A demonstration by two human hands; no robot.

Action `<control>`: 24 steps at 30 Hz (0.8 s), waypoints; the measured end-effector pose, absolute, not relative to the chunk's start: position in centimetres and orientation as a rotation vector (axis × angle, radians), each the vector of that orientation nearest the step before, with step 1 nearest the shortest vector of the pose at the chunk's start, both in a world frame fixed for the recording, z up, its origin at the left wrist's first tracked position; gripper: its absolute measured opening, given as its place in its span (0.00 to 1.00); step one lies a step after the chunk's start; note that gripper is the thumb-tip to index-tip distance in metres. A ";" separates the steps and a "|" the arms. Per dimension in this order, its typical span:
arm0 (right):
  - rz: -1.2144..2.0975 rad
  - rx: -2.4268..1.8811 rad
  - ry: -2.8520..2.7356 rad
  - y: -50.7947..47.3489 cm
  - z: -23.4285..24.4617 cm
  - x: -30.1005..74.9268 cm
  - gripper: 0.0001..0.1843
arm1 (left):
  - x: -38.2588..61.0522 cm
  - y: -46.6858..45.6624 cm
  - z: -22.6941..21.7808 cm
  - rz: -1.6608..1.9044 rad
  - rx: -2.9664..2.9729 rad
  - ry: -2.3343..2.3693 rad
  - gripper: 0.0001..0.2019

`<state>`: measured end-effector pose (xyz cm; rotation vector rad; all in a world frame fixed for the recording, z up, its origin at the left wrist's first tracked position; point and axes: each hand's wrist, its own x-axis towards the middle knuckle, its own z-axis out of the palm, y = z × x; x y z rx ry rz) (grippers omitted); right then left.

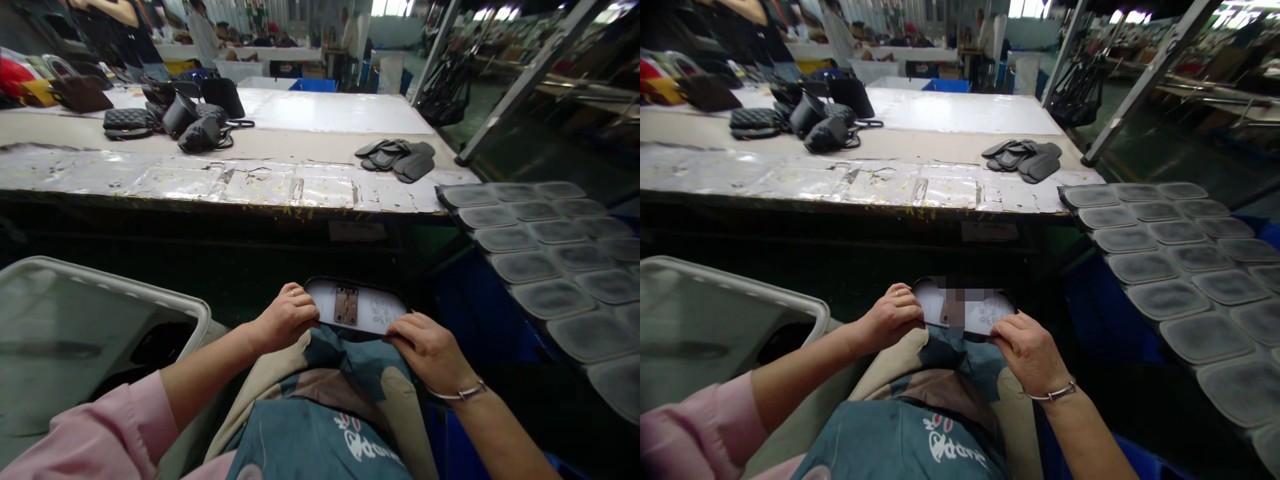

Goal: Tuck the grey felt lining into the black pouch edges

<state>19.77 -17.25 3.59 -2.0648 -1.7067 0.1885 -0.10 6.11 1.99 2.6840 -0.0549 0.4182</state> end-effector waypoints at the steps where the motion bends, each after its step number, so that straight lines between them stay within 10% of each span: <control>1: 0.233 -2.077 -1.685 -17.2 3.8 19.8 0.04 | 0.0 6.2 2.0 0.415 2.663 -0.057 0.08; 24: 0.046 -2.000 -1.808 -18.8 4.0 22.7 0.05 | -1.6 8.9 3.4 0.342 2.854 -0.067 0.06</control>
